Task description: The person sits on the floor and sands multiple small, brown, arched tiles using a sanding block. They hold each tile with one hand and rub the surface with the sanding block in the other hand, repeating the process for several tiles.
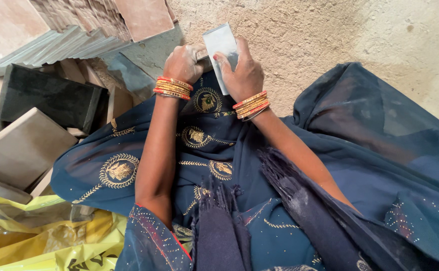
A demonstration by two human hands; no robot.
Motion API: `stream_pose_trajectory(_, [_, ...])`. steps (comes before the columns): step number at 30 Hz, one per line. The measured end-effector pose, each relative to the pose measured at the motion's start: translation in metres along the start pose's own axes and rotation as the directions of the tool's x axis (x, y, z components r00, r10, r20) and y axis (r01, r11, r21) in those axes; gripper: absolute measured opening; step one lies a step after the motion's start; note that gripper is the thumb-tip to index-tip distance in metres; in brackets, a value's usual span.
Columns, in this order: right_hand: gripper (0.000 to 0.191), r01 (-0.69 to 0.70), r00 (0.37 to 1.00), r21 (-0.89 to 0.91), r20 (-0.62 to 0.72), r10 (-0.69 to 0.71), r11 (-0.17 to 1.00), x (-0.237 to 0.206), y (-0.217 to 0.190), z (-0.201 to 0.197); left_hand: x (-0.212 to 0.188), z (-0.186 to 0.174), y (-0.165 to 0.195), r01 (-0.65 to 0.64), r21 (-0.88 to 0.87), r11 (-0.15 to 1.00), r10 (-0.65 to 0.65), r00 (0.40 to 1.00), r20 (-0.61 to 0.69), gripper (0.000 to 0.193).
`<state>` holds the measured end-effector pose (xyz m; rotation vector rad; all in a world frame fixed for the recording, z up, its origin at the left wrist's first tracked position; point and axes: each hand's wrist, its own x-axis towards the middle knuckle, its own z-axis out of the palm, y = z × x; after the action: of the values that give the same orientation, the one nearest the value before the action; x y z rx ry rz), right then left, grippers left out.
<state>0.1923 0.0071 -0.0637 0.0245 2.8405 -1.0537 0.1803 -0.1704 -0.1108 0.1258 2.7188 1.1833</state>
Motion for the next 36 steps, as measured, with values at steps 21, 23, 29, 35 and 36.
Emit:
stream_pose_trajectory(21, [0.038, -0.027, 0.999, -0.081, 0.022, 0.029, 0.996, 0.047, 0.03, -0.001, -0.002, 0.057, 0.008, -0.089, 0.261, 0.961, 0.096, 0.995, -0.013, 0.027])
stream_pose_trajectory(23, [0.033, -0.086, 0.996, 0.064, 0.029, 0.085, 0.994, 0.056, 0.041, -0.005, -0.004, 0.051, 0.007, -0.086, 0.206, 0.975, 0.101, 0.993, -0.066, 0.037])
stream_pose_trajectory(29, [0.025, -0.006, 0.989, 0.335, -0.138, 0.055, 0.942, 0.058, 0.072, -0.013, 0.006, 0.033, -0.012, -0.05, -0.544, 0.837, -0.037, 0.988, -0.147, 0.02])
stream_pose_trajectory(35, [0.029, -0.011, 0.989, 0.484, -0.122, 0.08, 0.875, 0.048, 0.086, -0.012, 0.009, 0.04, -0.013, 0.004, -0.752, 0.66, -0.091, 0.993, -0.075, 0.029])
stream_pose_trajectory(36, [0.029, -0.015, 0.988, 0.457, -0.128, 0.083, 0.889, 0.047, 0.086, -0.011, 0.008, 0.039, -0.013, 0.013, -0.695, 0.719, -0.104, 0.991, -0.089, 0.028])
